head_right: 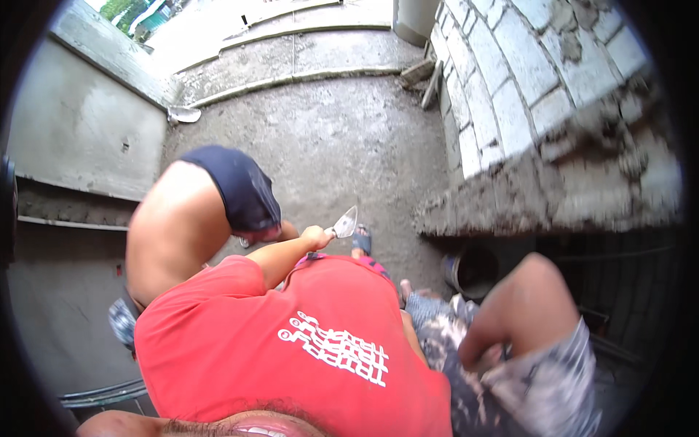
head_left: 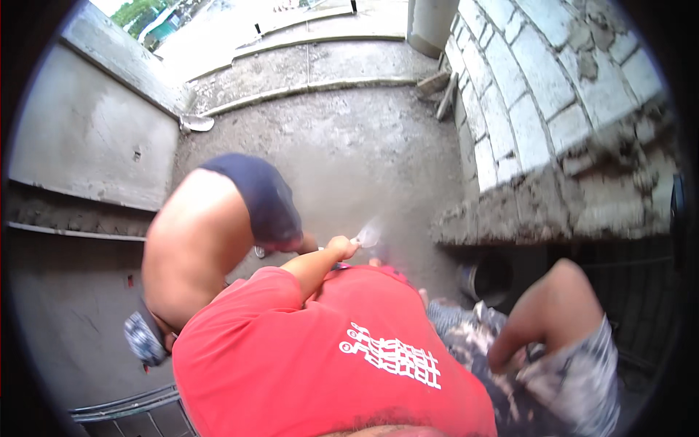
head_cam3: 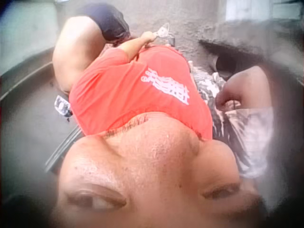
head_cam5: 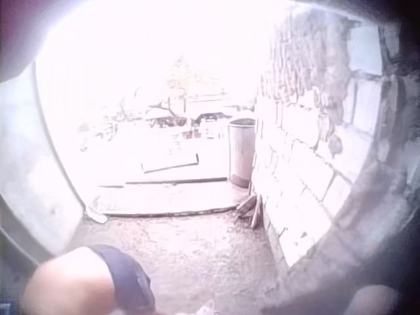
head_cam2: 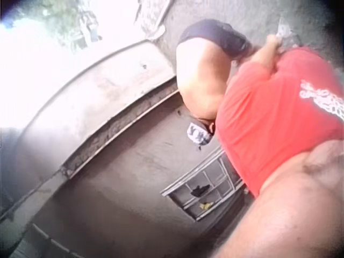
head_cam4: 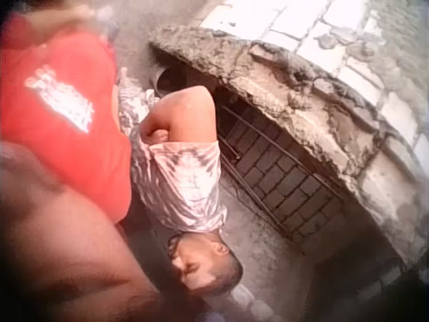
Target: The person applies wet cement to the base of a wall using a trowel after carrying a bag of cement into the room.
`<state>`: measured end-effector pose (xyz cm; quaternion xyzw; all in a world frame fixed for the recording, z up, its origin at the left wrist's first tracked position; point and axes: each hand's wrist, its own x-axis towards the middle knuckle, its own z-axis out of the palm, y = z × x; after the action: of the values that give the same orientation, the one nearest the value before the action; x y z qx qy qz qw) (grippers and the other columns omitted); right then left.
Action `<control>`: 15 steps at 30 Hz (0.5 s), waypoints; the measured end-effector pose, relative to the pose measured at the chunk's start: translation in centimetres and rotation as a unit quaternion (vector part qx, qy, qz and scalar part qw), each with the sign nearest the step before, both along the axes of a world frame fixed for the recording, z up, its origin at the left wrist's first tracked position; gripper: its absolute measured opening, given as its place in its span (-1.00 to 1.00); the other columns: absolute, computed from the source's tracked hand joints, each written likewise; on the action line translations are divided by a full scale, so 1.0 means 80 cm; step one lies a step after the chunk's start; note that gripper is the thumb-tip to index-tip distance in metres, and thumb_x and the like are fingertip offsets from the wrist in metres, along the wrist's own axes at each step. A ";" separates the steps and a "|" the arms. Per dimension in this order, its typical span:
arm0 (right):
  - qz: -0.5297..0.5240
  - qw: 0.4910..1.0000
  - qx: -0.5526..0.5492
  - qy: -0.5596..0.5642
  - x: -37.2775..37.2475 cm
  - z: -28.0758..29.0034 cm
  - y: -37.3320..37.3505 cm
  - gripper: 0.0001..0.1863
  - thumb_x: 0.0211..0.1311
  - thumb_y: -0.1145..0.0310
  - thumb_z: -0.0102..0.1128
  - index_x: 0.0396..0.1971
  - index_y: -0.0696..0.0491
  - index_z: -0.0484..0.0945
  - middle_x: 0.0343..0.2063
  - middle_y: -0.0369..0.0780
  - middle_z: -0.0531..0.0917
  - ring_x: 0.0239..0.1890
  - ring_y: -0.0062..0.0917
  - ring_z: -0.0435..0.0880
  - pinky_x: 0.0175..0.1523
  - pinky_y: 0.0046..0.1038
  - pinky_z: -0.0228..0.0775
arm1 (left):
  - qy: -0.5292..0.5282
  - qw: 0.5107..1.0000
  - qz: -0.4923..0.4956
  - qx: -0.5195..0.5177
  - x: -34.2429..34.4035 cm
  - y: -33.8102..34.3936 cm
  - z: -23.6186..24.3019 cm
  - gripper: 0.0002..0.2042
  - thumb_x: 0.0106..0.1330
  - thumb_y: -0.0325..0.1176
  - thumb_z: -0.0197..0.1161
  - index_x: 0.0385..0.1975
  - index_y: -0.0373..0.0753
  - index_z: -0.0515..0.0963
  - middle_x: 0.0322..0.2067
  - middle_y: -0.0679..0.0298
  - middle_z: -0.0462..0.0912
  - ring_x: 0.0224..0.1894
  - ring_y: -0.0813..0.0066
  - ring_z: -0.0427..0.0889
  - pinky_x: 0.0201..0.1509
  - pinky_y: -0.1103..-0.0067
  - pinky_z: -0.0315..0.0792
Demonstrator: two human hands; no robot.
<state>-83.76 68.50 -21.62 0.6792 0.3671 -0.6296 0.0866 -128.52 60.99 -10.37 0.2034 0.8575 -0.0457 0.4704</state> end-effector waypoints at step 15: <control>-0.210 0.975 -0.006 -0.066 -0.304 0.021 0.308 -0.53 0.37 0.22 0.12 0.18 0.14 0.39 -0.06 -0.08 0.58 -0.07 -0.35 0.59 -0.06 -0.30 0.51 | 0.106 0.986 0.094 0.091 -0.446 0.272 -0.085 -0.39 0.31 0.20 -0.06 -0.19 -0.29 0.66 -0.16 -0.11 0.66 -0.03 -0.06 0.63 0.06 0.20 0.47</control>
<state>-108.10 93.18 -19.98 0.7806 0.2056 -0.5899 -0.0195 -164.23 82.76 -17.15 0.1577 0.9185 0.0552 0.3583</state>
